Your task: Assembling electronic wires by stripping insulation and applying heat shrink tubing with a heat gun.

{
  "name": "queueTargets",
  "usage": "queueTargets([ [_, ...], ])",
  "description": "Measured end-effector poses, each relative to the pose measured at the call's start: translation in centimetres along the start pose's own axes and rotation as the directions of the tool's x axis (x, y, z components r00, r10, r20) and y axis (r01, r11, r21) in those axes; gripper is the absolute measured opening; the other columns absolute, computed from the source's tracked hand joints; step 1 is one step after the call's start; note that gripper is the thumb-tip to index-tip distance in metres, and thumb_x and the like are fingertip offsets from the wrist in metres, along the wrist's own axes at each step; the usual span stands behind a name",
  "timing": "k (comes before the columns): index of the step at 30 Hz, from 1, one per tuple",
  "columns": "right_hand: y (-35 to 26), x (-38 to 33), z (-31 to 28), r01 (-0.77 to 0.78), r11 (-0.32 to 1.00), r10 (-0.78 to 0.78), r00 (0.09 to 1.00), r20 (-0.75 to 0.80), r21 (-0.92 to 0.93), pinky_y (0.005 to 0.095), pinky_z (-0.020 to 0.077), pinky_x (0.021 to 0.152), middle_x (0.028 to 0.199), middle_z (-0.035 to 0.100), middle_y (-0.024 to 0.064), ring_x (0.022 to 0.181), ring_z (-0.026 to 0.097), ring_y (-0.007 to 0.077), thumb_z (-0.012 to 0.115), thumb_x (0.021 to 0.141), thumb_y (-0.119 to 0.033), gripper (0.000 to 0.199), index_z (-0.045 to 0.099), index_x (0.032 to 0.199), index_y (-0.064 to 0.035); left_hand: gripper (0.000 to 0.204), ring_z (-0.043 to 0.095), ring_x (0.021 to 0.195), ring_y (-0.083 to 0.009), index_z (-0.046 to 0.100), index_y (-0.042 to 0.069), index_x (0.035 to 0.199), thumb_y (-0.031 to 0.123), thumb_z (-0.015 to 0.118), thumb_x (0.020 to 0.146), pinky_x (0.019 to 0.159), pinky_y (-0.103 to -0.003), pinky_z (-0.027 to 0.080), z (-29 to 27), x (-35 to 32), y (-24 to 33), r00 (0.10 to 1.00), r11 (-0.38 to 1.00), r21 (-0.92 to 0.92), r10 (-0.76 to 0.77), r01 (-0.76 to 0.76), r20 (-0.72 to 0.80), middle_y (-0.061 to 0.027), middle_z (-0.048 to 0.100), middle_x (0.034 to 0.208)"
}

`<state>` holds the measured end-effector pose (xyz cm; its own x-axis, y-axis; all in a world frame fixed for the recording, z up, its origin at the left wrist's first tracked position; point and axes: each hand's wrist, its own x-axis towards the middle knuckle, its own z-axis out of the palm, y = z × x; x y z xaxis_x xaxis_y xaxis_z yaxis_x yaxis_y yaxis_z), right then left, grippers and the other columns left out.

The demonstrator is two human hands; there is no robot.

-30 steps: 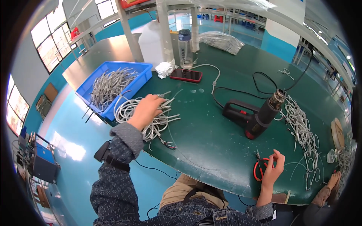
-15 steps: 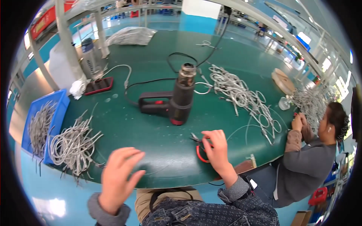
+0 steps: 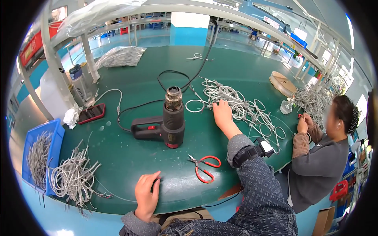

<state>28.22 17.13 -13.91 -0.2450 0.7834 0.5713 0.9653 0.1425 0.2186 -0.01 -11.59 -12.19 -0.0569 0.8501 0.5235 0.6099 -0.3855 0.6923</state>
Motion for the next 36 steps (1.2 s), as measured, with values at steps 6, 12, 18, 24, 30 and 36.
queueTargets([
  [6,1.9,1.9,0.1,-0.077,0.962,0.082,0.997,-0.008,0.261,0.0395,0.0494,0.065,0.083,0.060,0.0156,0.072,0.060,0.0325,0.060,0.078,-0.013,0.010,0.062,0.079,-0.0037,0.026,0.060,0.074,-0.0261,0.062,0.001,0.100,-0.005,0.061,0.075,0.069,-0.033,0.046,-0.3,0.2,0.0,0.999,0.999,-0.002,-0.052,0.052,0.003,-0.0108,0.062,0.079],
  [12,4.6,1.6,-3.3,-0.086,0.833,0.021,0.992,0.125,0.546,0.0424,0.0488,0.068,0.081,0.061,0.0158,0.072,0.060,0.0345,0.061,0.077,-0.011,0.008,0.062,0.079,-0.0035,0.025,0.059,0.073,-0.0262,0.062,0.001,0.100,-0.005,0.061,0.075,0.067,-0.033,0.046,-0.3,0.3,-0.5,0.998,0.998,-0.011,-0.065,0.065,0.012,-0.0109,0.063,0.079],
  [18,4.9,2.9,-2.6,0.025,0.856,-0.071,0.995,0.069,0.517,0.0404,0.0482,0.076,0.086,0.064,0.0144,0.085,0.060,0.0323,0.058,0.077,-0.005,0.009,0.065,0.083,-0.0045,0.024,0.059,0.072,-0.0267,0.063,0.001,0.099,-0.004,0.062,0.075,0.066,-0.033,0.047,-0.1,0.2,-0.5,0.998,0.998,-0.010,-0.059,0.059,0.008,-0.0111,0.063,0.079],
  [24,5.3,5.9,1.4,-0.107,0.982,0.094,0.992,0.085,0.156,0.0396,0.0474,0.083,0.089,0.064,0.0169,0.093,0.060,0.0339,0.054,0.078,-0.004,0.014,0.067,0.082,-0.0054,0.022,0.059,0.070,-0.0249,0.063,0.001,0.098,-0.004,0.060,0.076,0.065,-0.032,0.046,0.1,0.0,-0.5,0.998,0.998,-0.010,-0.069,0.068,-0.013,-0.0098,0.063,0.075],
  [30,5.2,7.6,0.3,-0.095,0.995,0.074,0.896,0.437,0.027,0.0419,0.0486,0.082,0.087,0.063,0.0169,0.092,0.059,0.0344,0.056,0.078,-0.008,0.013,0.067,0.084,-0.0064,0.022,0.058,0.068,-0.0232,0.063,0.001,0.098,-0.005,0.059,0.077,0.063,-0.031,0.045,-0.4,0.1,-0.8,0.992,0.992,0.004,-0.122,0.123,-0.029,-0.0095,0.062,0.073],
  [36,8.5,8.7,-2.2,-0.098,0.993,0.100,0.995,-0.030,0.062,0.0436,0.0475,0.069,0.081,0.062,0.0147,0.080,0.058,0.0309,0.061,0.078,-0.016,0.013,0.065,0.083,-0.0054,0.022,0.058,0.067,-0.0230,0.063,0.000,0.098,-0.005,0.059,0.077,0.063,-0.031,0.045,0.1,0.4,-0.8,0.993,0.993,-0.035,-0.117,0.116,-0.021,-0.0094,0.062,0.072],
])
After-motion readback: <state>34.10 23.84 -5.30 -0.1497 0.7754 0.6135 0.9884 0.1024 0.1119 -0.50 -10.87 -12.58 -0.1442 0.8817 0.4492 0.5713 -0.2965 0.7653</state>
